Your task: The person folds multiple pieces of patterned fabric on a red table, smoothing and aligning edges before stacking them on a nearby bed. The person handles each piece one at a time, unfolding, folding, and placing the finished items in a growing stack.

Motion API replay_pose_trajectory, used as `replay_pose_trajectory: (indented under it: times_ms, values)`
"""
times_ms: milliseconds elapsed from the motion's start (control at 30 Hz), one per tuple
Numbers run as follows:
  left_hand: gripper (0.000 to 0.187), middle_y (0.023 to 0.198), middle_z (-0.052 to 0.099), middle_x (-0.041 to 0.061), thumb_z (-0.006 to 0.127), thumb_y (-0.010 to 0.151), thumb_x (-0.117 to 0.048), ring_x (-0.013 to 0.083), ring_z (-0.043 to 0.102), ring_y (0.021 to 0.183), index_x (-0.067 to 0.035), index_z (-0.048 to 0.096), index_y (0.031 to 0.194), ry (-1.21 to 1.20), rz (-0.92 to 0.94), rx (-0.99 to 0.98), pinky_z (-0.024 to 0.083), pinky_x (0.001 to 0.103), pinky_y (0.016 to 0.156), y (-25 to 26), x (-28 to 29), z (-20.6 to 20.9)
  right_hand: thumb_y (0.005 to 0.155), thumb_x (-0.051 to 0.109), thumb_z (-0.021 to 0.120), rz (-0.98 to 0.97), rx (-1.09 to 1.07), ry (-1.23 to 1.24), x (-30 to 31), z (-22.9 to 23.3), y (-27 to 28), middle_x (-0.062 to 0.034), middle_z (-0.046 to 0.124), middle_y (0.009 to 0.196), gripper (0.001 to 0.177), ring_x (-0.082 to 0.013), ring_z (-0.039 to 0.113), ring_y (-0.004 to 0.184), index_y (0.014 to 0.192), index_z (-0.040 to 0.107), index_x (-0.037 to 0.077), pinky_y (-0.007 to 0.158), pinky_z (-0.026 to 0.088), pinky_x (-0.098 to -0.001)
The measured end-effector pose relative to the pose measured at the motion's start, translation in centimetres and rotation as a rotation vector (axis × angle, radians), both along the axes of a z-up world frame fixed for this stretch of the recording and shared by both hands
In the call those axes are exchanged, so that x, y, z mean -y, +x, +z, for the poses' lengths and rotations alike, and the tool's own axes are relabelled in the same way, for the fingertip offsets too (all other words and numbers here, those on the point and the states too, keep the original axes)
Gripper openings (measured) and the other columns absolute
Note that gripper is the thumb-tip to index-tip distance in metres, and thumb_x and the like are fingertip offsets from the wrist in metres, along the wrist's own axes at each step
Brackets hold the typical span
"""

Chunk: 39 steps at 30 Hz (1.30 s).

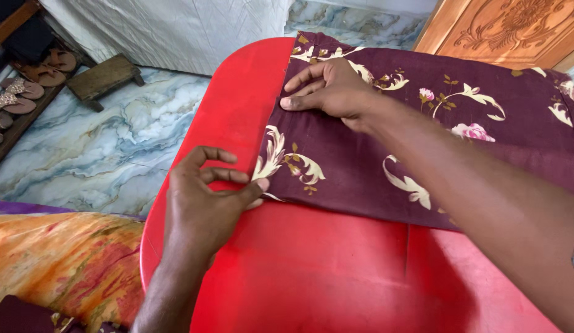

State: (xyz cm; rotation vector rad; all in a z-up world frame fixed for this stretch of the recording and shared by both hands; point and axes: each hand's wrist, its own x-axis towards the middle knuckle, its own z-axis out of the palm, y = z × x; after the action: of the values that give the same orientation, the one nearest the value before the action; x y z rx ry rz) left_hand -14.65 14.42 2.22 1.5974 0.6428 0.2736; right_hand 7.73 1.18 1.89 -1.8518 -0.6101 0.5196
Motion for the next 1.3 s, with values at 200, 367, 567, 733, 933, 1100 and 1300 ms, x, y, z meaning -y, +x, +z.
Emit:
replay_pose_trajectory:
  times_ms: [200, 367, 567, 733, 933, 1100, 1300]
  values:
    - [0.044, 0.091, 0.073, 0.010, 0.091, 0.072, -0.011, 0.0238, 0.078, 0.077, -0.005, 0.064, 0.106, 0.345, -0.088, -0.112, 0.062, 0.036, 0.066, 0.2, -1.4, 0.1, 0.077, 0.011, 0.090, -0.074, 0.498, 0.014, 0.3, 0.7, -3.1, -0.0112, 0.080, 0.093, 0.031, -0.0195, 0.080, 0.087, 0.100, 0.074, -0.001, 0.074, 0.062, -0.0307]
    - [0.038, 0.104, 0.075, 0.009, 0.085, 0.082, -0.025, 0.0268, 0.073, 0.097, -0.008, 0.069, 0.112, 0.893, -0.112, 0.144, 0.055, 0.043, 0.083, 2.9, 0.9, 0.6, 0.097, 0.013, 0.075, -0.044, 0.892, -0.081, 5.4, 0.5, -7.6, -0.0097, 0.074, 0.129, 0.016, -0.0264, 0.074, 0.116, 0.110, 0.071, 0.004, 0.100, 0.063, -0.0420]
    - [0.080, 0.156, 0.041, 0.021, 0.046, 0.102, -0.063, 0.0360, 0.031, 0.147, 0.001, 0.042, 0.150, 1.439, -0.549, 0.411, 0.021, 0.059, 0.116, 8.0, 5.8, -2.9, 0.097, 0.062, 0.041, -0.002, 0.877, -0.821, 14.5, -3.4, -10.5, -0.0132, 0.011, 0.172, 0.080, -0.0349, 0.008, 0.155, 0.164, 0.022, 0.023, 0.117, -0.004, -0.0708]
    - [0.097, 0.162, 0.024, 0.024, 0.032, 0.096, -0.077, 0.0378, 0.016, 0.154, 0.001, 0.029, 0.154, 1.370, -0.651, 0.165, 0.012, 0.058, 0.121, 8.7, 5.3, -4.3, 0.089, 0.077, 0.029, -0.246, 0.680, -1.027, 27.2, -1.7, -8.1, -0.0071, 0.000, 0.171, 0.087, -0.0295, -0.004, 0.154, 0.161, 0.012, 0.031, 0.117, -0.005, -0.0618]
    - [0.101, 0.162, 0.023, 0.026, 0.036, 0.095, -0.077, 0.0375, 0.016, 0.152, 0.003, 0.027, 0.155, 1.354, -0.642, 0.139, 0.013, 0.055, 0.120, 8.0, 5.4, -3.0, 0.084, 0.077, 0.030, -0.357, 0.633, -1.129, 30.8, -3.6, -8.1, -0.0050, -0.002, 0.173, 0.096, -0.0295, -0.004, 0.154, 0.166, 0.010, 0.031, 0.120, -0.006, -0.0580]
    - [0.101, 0.164, 0.021, 0.027, 0.041, 0.091, -0.074, 0.0395, 0.015, 0.153, 0.001, 0.026, 0.157, 1.408, -0.626, 0.055, 0.013, 0.057, 0.119, 6.7, 3.0, -2.5, 0.088, 0.077, 0.036, -0.282, 0.714, -0.936, 29.0, -3.8, -11.0, -0.0135, 0.003, 0.173, 0.098, -0.0355, 0.001, 0.157, 0.165, 0.015, 0.018, 0.118, -0.005, -0.0647]
    - [0.097, 0.161, 0.021, 0.030, 0.044, 0.094, -0.068, 0.0401, 0.016, 0.150, 0.006, 0.026, 0.154, 1.415, -0.653, 0.146, 0.014, 0.055, 0.117, 5.8, 2.5, -2.8, 0.088, 0.078, 0.037, -0.312, 0.755, -1.040, 29.8, -2.6, -11.9, -0.0108, 0.009, 0.172, 0.097, -0.0305, 0.006, 0.157, 0.165, 0.020, 0.021, 0.117, -0.004, -0.0622]
